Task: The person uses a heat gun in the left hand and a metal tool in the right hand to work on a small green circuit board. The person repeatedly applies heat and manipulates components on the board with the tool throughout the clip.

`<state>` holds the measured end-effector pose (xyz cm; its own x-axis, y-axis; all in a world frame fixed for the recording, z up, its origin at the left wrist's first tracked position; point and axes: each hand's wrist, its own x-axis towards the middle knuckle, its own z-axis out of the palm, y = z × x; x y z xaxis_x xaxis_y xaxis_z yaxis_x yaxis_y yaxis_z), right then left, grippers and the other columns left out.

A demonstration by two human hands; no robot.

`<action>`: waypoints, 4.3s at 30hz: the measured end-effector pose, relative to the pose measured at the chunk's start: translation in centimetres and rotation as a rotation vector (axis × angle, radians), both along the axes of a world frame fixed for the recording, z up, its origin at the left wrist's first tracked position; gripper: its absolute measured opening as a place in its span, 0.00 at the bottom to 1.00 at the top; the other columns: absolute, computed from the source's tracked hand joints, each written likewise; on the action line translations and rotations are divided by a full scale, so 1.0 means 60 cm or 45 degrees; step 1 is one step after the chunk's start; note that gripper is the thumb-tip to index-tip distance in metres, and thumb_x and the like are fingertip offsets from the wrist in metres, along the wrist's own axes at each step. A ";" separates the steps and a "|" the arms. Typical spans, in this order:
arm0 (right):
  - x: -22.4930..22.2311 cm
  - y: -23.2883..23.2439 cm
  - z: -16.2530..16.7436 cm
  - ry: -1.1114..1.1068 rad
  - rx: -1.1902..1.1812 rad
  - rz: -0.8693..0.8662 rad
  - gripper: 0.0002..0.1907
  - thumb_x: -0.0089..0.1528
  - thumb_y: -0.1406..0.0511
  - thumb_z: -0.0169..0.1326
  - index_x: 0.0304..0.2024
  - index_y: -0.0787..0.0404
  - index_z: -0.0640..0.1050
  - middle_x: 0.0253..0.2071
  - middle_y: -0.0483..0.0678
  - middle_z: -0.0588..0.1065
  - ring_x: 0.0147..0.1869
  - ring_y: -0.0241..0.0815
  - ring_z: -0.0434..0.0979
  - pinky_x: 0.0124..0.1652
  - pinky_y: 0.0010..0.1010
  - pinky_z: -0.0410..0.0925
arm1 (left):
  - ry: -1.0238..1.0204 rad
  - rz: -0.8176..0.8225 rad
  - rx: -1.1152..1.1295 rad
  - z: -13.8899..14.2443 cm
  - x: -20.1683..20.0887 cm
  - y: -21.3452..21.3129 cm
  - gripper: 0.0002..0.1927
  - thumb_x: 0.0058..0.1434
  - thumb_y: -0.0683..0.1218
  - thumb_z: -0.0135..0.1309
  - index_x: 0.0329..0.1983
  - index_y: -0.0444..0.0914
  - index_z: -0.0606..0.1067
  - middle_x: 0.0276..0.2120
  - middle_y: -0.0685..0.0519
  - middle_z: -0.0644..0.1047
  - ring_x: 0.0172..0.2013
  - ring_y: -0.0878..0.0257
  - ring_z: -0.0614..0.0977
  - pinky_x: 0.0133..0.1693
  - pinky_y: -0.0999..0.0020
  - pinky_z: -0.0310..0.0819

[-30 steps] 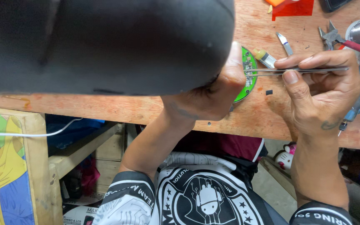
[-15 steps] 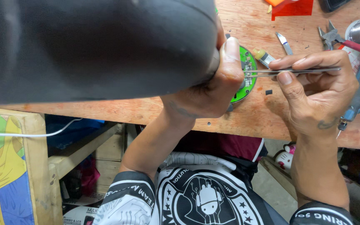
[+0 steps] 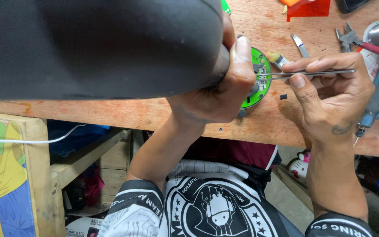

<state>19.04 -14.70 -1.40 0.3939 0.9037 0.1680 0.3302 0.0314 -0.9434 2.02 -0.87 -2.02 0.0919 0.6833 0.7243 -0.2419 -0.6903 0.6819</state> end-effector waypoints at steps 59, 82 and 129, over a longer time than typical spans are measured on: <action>-0.001 -0.007 -0.004 -0.059 -0.023 -0.026 0.15 0.74 0.76 0.60 0.50 0.65 0.65 0.46 0.58 0.79 0.52 0.40 0.83 0.52 0.23 0.78 | 0.915 0.814 0.742 -0.033 -0.013 0.015 0.09 0.73 0.42 0.45 0.44 0.28 0.70 0.40 0.47 0.76 0.42 0.65 0.77 0.50 0.73 0.71; 0.053 -0.089 -0.059 0.175 0.225 -0.257 0.17 0.77 0.74 0.63 0.54 0.65 0.65 0.43 0.58 0.75 0.42 0.42 0.78 0.45 0.26 0.74 | -0.100 -0.080 -0.109 0.041 -0.025 0.010 0.06 0.58 0.31 0.52 0.34 0.32 0.68 0.33 0.49 0.71 0.33 0.61 0.74 0.38 0.70 0.68; -0.002 -0.051 -0.030 -0.011 0.173 -0.154 0.15 0.78 0.74 0.63 0.51 0.65 0.66 0.46 0.60 0.79 0.49 0.43 0.82 0.50 0.26 0.76 | -0.106 -0.071 -0.183 0.043 -0.028 0.005 0.07 0.60 0.31 0.53 0.36 0.32 0.69 0.33 0.50 0.71 0.34 0.62 0.74 0.38 0.72 0.67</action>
